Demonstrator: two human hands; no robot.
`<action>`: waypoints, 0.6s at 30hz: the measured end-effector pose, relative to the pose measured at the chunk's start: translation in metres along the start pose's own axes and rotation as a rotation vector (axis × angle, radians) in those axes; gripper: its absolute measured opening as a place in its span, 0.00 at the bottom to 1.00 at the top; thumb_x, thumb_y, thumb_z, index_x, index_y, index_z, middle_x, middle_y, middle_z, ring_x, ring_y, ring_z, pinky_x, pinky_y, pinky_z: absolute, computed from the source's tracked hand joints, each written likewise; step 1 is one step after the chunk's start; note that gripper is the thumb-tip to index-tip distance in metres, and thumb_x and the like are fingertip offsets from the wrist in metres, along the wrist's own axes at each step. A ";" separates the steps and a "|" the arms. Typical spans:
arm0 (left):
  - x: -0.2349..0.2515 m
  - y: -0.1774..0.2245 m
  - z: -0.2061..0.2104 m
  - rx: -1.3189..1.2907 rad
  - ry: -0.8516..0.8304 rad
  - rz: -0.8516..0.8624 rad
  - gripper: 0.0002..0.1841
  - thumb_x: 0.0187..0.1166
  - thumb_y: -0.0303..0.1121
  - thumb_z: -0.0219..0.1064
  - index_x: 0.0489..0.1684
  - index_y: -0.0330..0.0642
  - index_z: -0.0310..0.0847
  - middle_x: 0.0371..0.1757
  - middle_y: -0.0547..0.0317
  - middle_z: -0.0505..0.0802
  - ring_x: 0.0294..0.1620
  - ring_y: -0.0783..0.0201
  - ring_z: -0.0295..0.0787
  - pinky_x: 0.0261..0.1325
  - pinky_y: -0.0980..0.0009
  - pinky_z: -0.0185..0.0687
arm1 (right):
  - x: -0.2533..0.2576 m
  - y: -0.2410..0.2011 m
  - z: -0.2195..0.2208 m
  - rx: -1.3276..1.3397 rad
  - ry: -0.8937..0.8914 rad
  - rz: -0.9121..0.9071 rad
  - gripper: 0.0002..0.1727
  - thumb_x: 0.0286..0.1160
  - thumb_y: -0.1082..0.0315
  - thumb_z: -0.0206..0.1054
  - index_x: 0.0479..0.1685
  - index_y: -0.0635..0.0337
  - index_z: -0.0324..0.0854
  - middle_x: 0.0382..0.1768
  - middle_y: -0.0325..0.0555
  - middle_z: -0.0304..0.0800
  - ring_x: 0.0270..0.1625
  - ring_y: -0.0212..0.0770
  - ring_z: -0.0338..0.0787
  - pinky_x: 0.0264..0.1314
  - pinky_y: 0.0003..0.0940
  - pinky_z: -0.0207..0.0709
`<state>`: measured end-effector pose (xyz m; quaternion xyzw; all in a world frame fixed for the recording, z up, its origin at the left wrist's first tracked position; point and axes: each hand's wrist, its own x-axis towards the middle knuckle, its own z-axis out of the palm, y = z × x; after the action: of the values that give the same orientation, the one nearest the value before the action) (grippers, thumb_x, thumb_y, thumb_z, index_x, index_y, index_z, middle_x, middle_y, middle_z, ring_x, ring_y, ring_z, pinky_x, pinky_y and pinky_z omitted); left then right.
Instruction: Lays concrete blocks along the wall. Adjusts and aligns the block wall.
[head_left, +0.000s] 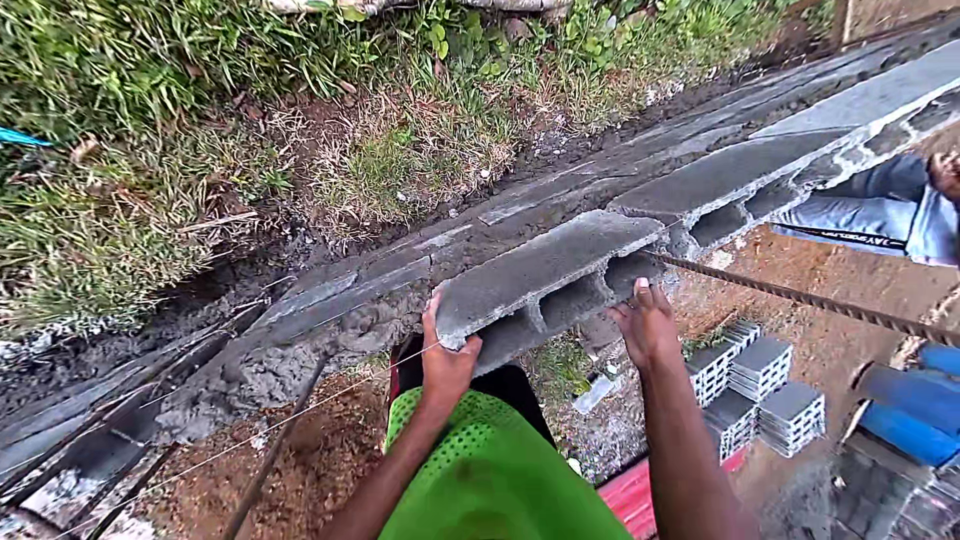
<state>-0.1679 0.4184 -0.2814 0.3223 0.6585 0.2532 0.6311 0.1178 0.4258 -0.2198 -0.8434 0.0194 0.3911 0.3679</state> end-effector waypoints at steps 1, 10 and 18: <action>0.000 0.000 0.001 -0.007 0.003 0.001 0.49 0.58 0.20 0.76 0.88 0.30 0.54 0.83 0.40 0.74 0.79 0.61 0.78 0.77 0.69 0.79 | 0.000 0.000 -0.001 -0.002 -0.001 0.005 0.32 0.97 0.58 0.48 0.92 0.60 0.45 0.72 0.62 0.73 0.56 0.50 0.90 0.54 0.46 0.90; -0.001 0.000 0.004 -0.061 0.042 0.017 0.47 0.54 0.18 0.75 0.85 0.29 0.58 0.82 0.39 0.75 0.78 0.60 0.78 0.75 0.68 0.81 | -0.001 -0.005 0.003 -0.028 0.006 0.009 0.30 0.97 0.58 0.47 0.90 0.61 0.47 0.65 0.61 0.75 0.48 0.47 0.91 0.47 0.43 0.90; -0.002 0.001 0.003 0.016 0.028 0.014 0.45 0.60 0.21 0.74 0.86 0.32 0.58 0.80 0.42 0.78 0.76 0.61 0.80 0.74 0.66 0.82 | 0.003 -0.003 0.001 -0.085 -0.022 -0.041 0.30 0.97 0.58 0.47 0.90 0.64 0.51 0.69 0.66 0.76 0.52 0.54 0.92 0.48 0.49 0.92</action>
<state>-0.1653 0.4172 -0.2796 0.3284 0.6671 0.2568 0.6174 0.1198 0.4294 -0.2203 -0.8540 -0.0185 0.3934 0.3400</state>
